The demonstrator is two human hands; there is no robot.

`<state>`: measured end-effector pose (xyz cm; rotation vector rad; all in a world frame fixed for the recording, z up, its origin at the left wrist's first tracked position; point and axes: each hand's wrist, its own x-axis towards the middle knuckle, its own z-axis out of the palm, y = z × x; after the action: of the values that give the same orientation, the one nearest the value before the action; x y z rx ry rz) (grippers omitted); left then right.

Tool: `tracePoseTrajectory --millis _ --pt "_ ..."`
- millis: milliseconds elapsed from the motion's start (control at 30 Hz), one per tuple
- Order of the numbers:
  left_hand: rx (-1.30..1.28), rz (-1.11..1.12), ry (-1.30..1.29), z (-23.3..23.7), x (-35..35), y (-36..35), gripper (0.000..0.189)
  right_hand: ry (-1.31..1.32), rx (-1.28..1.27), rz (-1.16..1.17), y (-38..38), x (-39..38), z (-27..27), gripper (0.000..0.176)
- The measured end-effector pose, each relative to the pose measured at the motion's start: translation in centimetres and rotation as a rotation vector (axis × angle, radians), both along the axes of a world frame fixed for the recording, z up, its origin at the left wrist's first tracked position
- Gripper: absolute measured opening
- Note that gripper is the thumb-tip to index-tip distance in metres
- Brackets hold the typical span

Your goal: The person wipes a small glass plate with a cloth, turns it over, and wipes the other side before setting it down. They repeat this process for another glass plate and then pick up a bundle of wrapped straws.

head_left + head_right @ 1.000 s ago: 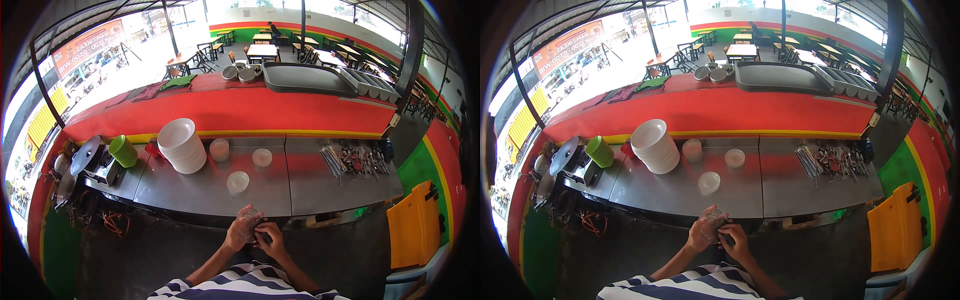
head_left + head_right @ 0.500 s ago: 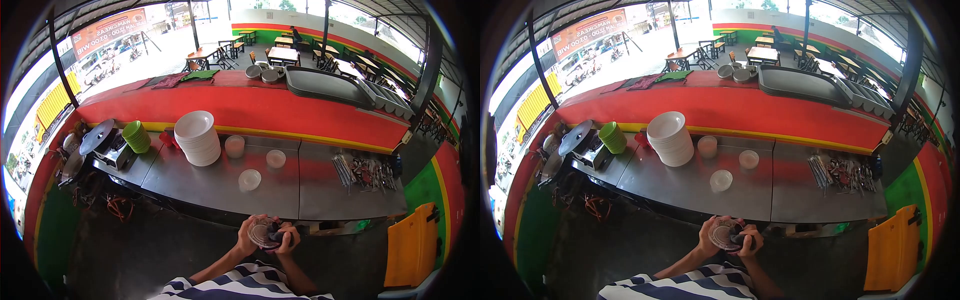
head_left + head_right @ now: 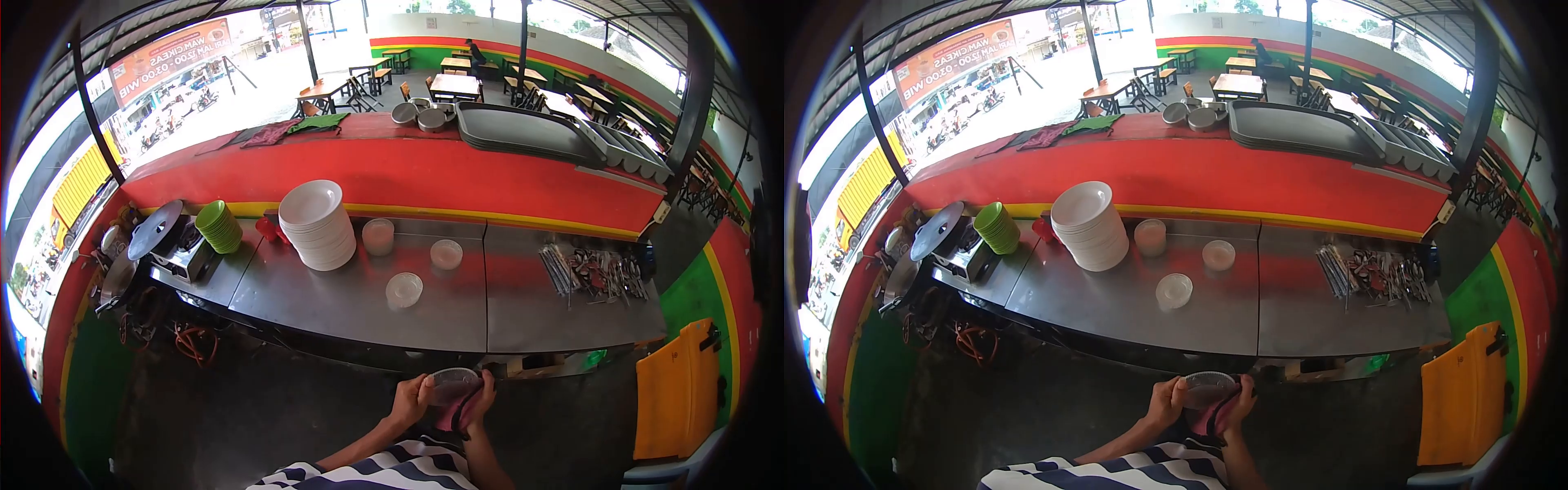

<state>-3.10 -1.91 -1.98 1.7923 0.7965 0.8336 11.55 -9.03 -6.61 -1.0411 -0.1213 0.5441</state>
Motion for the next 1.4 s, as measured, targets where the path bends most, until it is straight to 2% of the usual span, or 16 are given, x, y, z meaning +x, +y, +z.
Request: tracePoseTrajectory --millis 67,200,300,400,467,567,600,700,767,800,867,967,1067,1167,1267,1400 --pt "-0.010 -0.011 -0.026 1.5 0.0 0.4 0.038 -0.078 -0.085 -0.033 0.0 -0.2 0.3 0.021" --pt "0.072 -0.113 0.186 4.4 -0.7 2.1 0.041 -0.194 -0.152 0.001 0.6 -1.0 3.9 0.022" --pt "0.189 -0.172 0.298 5.4 -0.9 2.7 0.043 -0.348 -0.180 0.210 0.6 -0.8 5.8 0.028" --pt "0.292 -0.277 0.357 6.1 -1.1 3.1 0.043 -0.533 -0.245 0.348 1.1 -0.5 5.4 0.032" --pt "0.311 -0.284 0.348 5.7 -0.9 2.9 0.043 -0.462 -0.238 0.367 1.4 0.0 5.9 0.032" --pt "-0.077 -0.186 0.129 5.7 -0.4 1.6 0.045 -0.358 -0.215 0.316 1.6 0.9 4.5 0.031" --pt "-0.117 -0.127 0.022 4.5 0.0 1.4 0.045 -0.326 -0.203 0.285 1.9 1.3 4.0 0.030" --pt "-0.195 0.014 -0.230 1.2 1.4 0.6 0.048 0.236 -0.041 0.015 3.3 0.5 3.8 0.028" --pt "-0.194 0.057 -0.304 1.1 2.0 0.3 0.049 0.193 -0.038 0.027 2.5 0.0 2.7 0.018" --pt "-0.216 0.047 -0.203 1.6 2.0 0.6 0.049 0.171 -0.037 0.035 2.1 -0.1 2.2 0.015" --pt "-0.262 0.032 0.001 3.3 0.9 1.5 0.049 0.032 -0.087 0.054 2.0 -0.3 1.9 0.023" --pt "-0.199 -0.190 0.262 5.3 0.1 3.2 0.048 -0.172 -0.177 0.151 1.3 -0.5 2.9 0.029" --pt "-0.029 -0.322 0.364 4.6 -0.4 3.5 0.045 -0.301 -0.239 0.307 0.9 -0.5 2.7 0.031" --pt "-0.215 -0.346 0.352 4.4 -0.4 3.2 0.042 -0.271 -0.260 0.359 0.7 0.1 2.2 0.034" --pt "-0.471 -0.269 -0.017 1.2 0.4 1.8 0.041 -0.134 -0.282 0.288 0.8 1.1 1.2 0.034" --pt "-0.571 -0.194 -0.312 1.6 2.0 0.2 0.043 0.232 -0.231 0.125 1.1 2.0 -0.3 0.030"
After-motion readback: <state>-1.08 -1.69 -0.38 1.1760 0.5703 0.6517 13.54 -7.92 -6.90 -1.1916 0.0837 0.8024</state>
